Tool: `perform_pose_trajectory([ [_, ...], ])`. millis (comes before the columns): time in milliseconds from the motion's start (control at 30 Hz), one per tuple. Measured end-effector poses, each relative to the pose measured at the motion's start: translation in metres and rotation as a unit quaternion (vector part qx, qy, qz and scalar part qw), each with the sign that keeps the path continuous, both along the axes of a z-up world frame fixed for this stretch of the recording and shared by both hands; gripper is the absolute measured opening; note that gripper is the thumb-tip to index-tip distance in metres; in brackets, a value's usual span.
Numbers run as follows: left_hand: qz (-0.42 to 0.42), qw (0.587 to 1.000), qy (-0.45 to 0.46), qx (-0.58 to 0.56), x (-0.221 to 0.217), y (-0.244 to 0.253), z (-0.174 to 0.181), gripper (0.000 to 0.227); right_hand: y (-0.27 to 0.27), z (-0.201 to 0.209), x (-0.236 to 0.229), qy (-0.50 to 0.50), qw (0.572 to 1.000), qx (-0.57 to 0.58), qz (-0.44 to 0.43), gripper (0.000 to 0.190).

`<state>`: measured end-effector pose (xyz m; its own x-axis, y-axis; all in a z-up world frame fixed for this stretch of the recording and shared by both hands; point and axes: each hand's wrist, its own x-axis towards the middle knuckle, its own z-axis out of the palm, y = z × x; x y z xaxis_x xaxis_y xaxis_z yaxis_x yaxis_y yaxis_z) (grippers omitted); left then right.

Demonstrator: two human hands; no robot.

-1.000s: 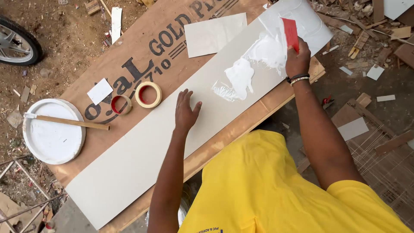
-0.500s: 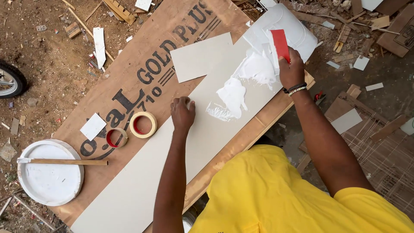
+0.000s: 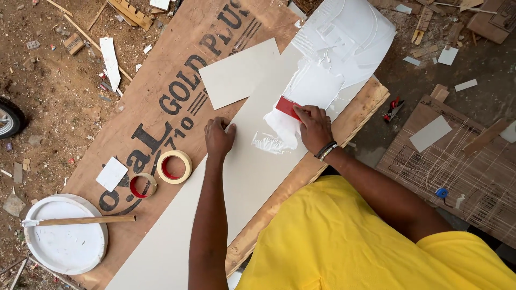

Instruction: The person is applying white adhesive or glue to a long white strip of material using a red scraper tool.

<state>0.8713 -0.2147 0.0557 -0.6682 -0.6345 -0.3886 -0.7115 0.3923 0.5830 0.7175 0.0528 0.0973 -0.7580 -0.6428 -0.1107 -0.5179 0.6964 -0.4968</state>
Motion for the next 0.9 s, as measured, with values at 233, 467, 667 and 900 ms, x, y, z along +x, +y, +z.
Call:
perform_pose_trajectory([
  [233, -0.005, 0.985, 0.078, 0.156, 0.006, -0.014, 0.002, 0.026, -0.014, 0.02, -0.069, -0.011, 0.994, -0.09, -0.068, 0.049],
  [467, 0.028, 0.983, 0.089, 0.161, 0.006, -0.006, 0.029, 0.027, -0.029, -0.009, -0.133, 0.012, 0.994, -0.022, -0.102, 0.05],
  [667, 0.021, 0.982, 0.101, 0.156, 0.007, -0.001, 0.034, 0.026, -0.076, -0.017, -0.075, -0.045, 0.995, 0.06, -0.073, 0.058],
  [900, 0.041, 0.989, 0.07, 0.122, 0.003, 0.001, 0.048, 0.026, -0.083, 0.018, -0.05, -0.065, 0.997, -0.039, 0.001, 0.053],
])
